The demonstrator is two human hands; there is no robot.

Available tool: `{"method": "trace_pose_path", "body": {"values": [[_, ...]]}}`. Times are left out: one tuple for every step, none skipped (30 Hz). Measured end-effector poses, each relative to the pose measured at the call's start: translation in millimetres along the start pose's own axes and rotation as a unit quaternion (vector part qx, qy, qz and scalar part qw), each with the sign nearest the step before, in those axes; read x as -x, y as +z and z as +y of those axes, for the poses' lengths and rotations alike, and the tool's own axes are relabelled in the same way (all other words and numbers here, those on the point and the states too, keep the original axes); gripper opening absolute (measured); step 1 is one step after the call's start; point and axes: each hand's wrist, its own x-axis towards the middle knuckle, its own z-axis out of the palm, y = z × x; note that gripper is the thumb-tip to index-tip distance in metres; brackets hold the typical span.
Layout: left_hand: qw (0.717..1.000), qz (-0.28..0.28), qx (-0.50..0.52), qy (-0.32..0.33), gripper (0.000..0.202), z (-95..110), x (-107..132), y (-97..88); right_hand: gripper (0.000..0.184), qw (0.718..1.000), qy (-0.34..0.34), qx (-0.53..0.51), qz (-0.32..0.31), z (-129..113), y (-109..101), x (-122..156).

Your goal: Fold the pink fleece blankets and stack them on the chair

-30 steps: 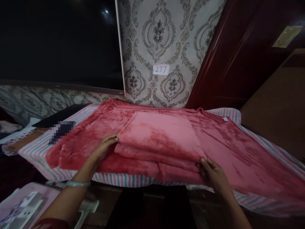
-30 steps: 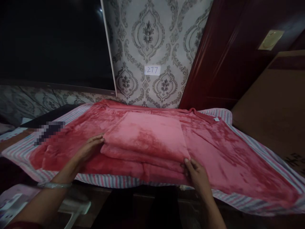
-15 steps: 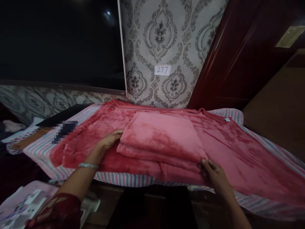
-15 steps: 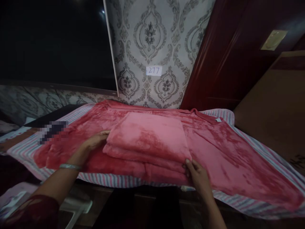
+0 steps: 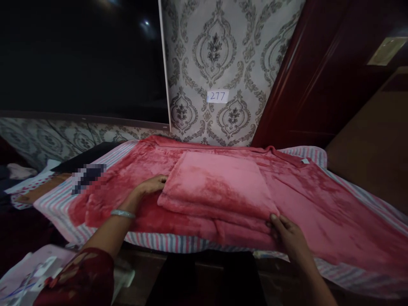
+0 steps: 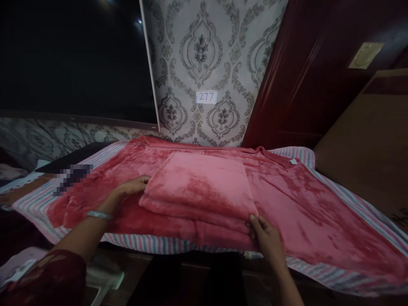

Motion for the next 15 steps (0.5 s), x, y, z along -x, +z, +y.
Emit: {"method": "trace_pose_path", "body": {"values": [[1.0, -0.01, 0.005, -0.009, 0.026, -1.7, 3.1, -2.4, 0.068, 1.0, -0.003, 0.0, 0.0, -1.1, 0.1, 0.3], [1.0, -0.012, 0.01, -0.014, 0.024, -3.3, 6.1, -4.7, 0.068, 1.0, -0.001, -0.002, -0.001, -2.4, 0.3, 0.6], [1.0, -0.009, 0.013, -0.017, 0.024, -4.5, 8.7, -6.8, 0.068, 1.0, 0.004, -0.005, -0.002, -3.6, 0.5, 1.0], [1.0, -0.006, 0.015, -0.019, 0.025, -5.2, 10.5, -8.4, 0.069, 1.0, 0.012, -0.008, -0.003, -4.7, 0.7, 1.3], [1.0, -0.004, 0.014, -0.021, 0.027, -5.3, 11.4, -9.5, 0.069, 1.0, 0.019, -0.011, -0.003, -5.5, 0.9, 1.6], [1.0, -0.006, 0.01, -0.023, 0.028, -4.7, 11.3, -10.0, 0.07, 1.0, 0.023, -0.012, -0.002, -5.8, 1.1, 1.7], [1.0, -0.012, 0.004, -0.025, 0.028, -3.7, 10.4, -10.0, 0.07, 1.0, 0.023, -0.011, -0.001, -5.8, 1.3, 1.7], [0.999, -0.021, -0.005, -0.024, 0.028, -2.3, 8.8, -9.4, 0.07, 1.0, 0.019, -0.009, 0.001, -5.3, 1.4, 1.7], [0.999, -0.029, -0.015, -0.022, 0.028, -0.8, 6.8, -8.4, 0.069, 1.0, 0.013, -0.008, 0.004, -4.7, 1.5, 1.6], [0.999, -0.035, -0.024, -0.018, 0.028, 0.5, 4.7, -7.1, 0.069, 1.0, 0.009, -0.006, 0.006, -3.9, 1.5, 1.5], [0.999, -0.036, -0.032, -0.013, 0.028, 1.4, 2.9, -5.5, 0.069, 1.0, 0.007, -0.006, 0.007, -3.4, 1.6, 1.5], [0.999, -0.036, -0.036, -0.01, 0.027, 1.6, 1.6, -3.8, 0.069, 1.0, 0.01, -0.006, 0.005, -3.0, 1.6, 1.6], [0.999, -0.033, -0.036, -0.007, 0.026, 1.1, 1.1, -2.1, 0.07, 1.0, 0.014, -0.007, 0.004, -3.0, 1.6, 1.8], [0.999, -0.03, -0.032, -0.005, 0.025, -0.1, 1.3, -0.5, 0.07, 1.0, 0.018, -0.008, 0.004, -3.3, 1.6, 2.1], [0.999, -0.025, -0.024, -0.003, 0.023, -1.9, 2.3, 0.7, 0.07, 1.0, 0.022, -0.009, 0.004, -3.9, 1.7, 2.4]]}}
